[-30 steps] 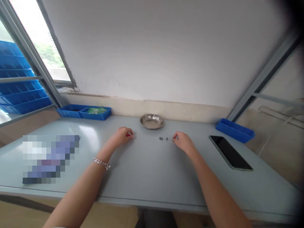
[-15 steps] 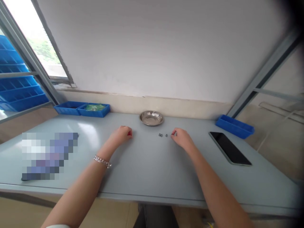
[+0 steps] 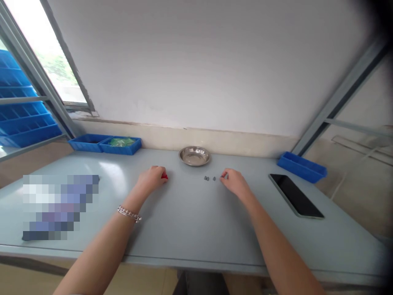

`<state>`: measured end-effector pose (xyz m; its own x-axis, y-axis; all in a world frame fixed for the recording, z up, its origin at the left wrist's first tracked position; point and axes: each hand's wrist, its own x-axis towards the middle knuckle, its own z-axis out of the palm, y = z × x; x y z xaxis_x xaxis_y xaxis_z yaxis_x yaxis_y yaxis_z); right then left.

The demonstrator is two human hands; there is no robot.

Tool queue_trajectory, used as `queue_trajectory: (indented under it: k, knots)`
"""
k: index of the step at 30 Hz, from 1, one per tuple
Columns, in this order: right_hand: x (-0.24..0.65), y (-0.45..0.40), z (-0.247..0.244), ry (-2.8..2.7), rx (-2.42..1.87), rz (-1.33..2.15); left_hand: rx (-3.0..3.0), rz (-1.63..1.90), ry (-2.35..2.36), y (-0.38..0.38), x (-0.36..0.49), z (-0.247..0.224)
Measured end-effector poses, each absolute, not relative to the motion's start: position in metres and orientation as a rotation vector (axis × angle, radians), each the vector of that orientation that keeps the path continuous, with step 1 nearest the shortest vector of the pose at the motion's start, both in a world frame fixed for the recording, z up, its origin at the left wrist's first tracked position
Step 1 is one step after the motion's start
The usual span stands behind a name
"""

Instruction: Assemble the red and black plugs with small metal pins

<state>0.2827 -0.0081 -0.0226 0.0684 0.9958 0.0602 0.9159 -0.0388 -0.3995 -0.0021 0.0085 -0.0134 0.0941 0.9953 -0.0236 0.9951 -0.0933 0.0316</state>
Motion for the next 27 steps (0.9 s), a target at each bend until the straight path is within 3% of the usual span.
queue_trajectory:
  k: [11, 18, 23, 27]
  knots:
    - [0.28, -0.003, -0.023, -1.699, -1.744, 0.472, 2.388, -0.17, 2.154, -0.006, 0.013, -0.005]
    - [0.247, -0.02, -0.016, -1.549, -1.27, 1.154, 2.472, 0.479, 1.637, -0.007, 0.029, -0.003]
    - [0.232, -0.027, -0.022, -1.58, -1.063, 1.277, 2.478, 0.672, 1.263, -0.016, 0.047, -0.006]
    - [0.23, -0.028, -0.026, -1.589, -1.034, 1.295, 2.456, 0.723, 1.247, -0.017, 0.049, -0.01]
